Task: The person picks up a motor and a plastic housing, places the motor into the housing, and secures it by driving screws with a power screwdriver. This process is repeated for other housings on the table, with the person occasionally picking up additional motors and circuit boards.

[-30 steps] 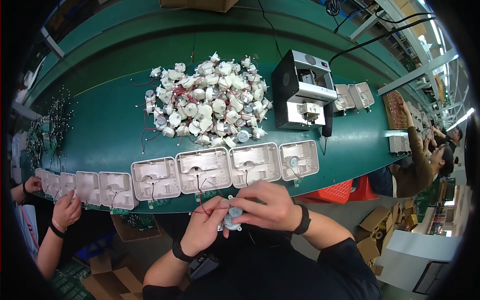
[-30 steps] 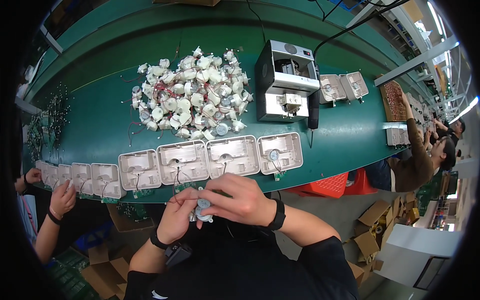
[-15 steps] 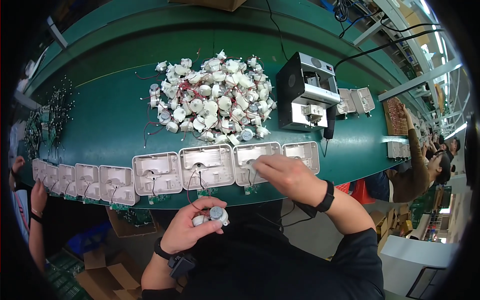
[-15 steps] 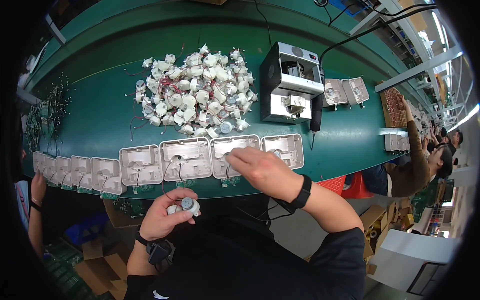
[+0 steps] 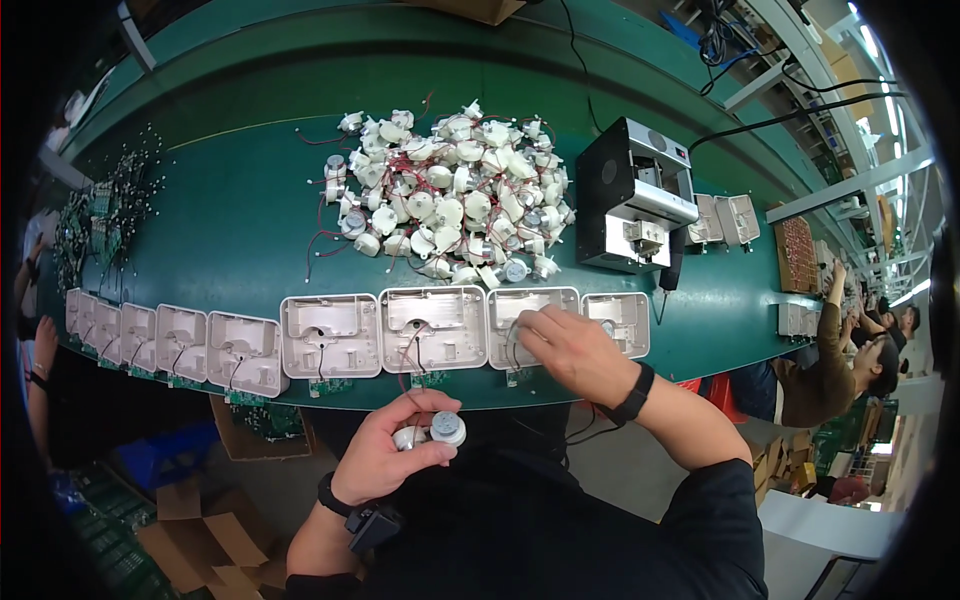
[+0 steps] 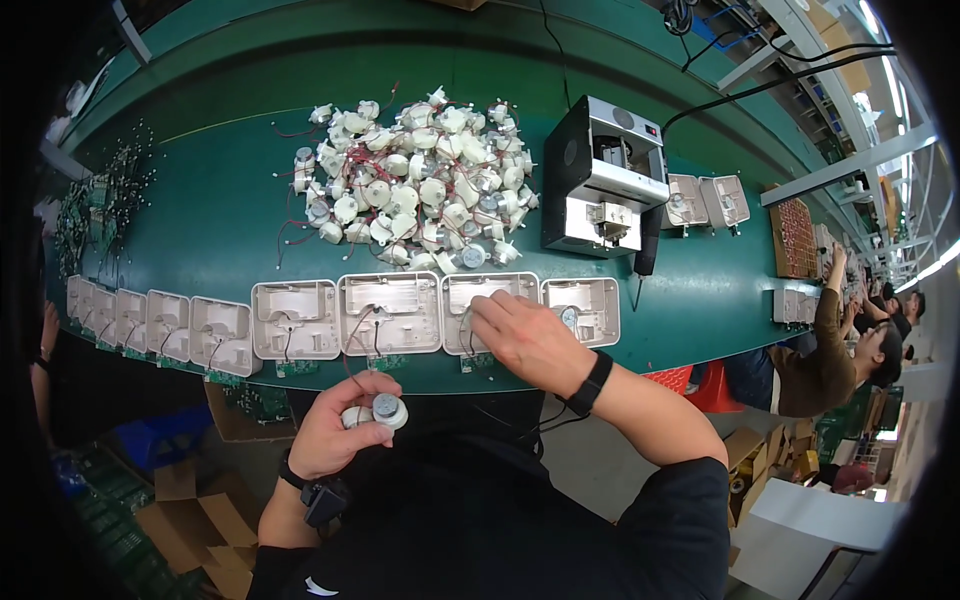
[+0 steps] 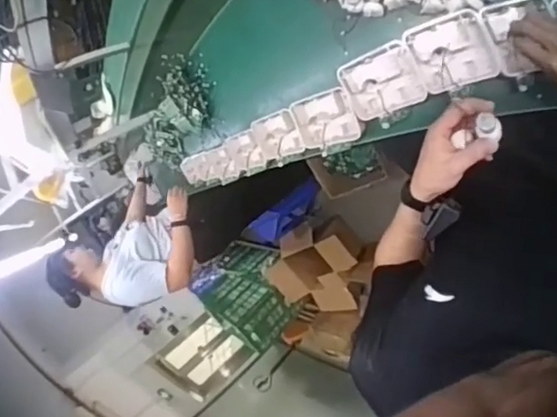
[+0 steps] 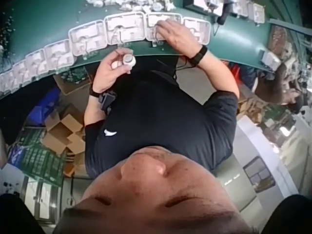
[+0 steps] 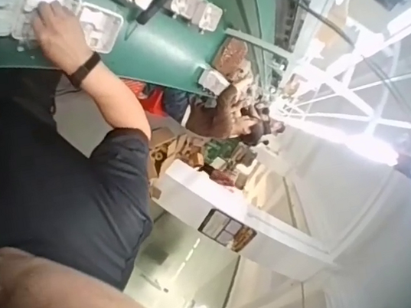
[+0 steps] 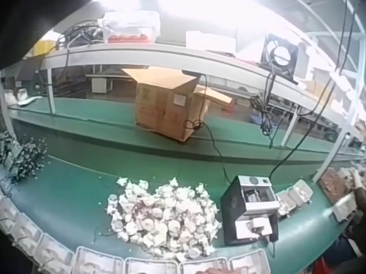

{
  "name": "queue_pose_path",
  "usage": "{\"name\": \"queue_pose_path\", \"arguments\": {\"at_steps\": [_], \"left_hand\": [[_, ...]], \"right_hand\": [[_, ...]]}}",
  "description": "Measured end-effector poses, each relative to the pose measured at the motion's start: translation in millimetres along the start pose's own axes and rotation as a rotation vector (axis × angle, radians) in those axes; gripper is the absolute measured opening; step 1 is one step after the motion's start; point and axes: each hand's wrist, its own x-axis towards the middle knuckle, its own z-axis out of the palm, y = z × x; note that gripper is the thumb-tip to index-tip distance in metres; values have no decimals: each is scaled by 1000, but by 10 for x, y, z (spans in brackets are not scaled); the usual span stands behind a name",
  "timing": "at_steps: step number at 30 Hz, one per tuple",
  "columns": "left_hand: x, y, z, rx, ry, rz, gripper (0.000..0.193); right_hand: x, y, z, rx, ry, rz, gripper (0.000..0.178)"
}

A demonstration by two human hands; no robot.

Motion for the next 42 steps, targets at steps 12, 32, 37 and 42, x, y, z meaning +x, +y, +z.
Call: {"name": "queue_pose_path", "arguments": {"at_steps": [12,32,37,42], "left_hand": [[-17,65,222,424,286,274,84],[-951,-148,-426,-9,425,324,46],[-956,-112,-338,11,359,330,42],[-941,-43,-352,-54,347,264,33]], "right_hand": [[414,-767,-301,743,41,93,34],[1119,-944,199,232,-6,-12,30],[1146,-941,285,142,18,-25,27],[1135,-884,327,87,12,-65,27]]}}
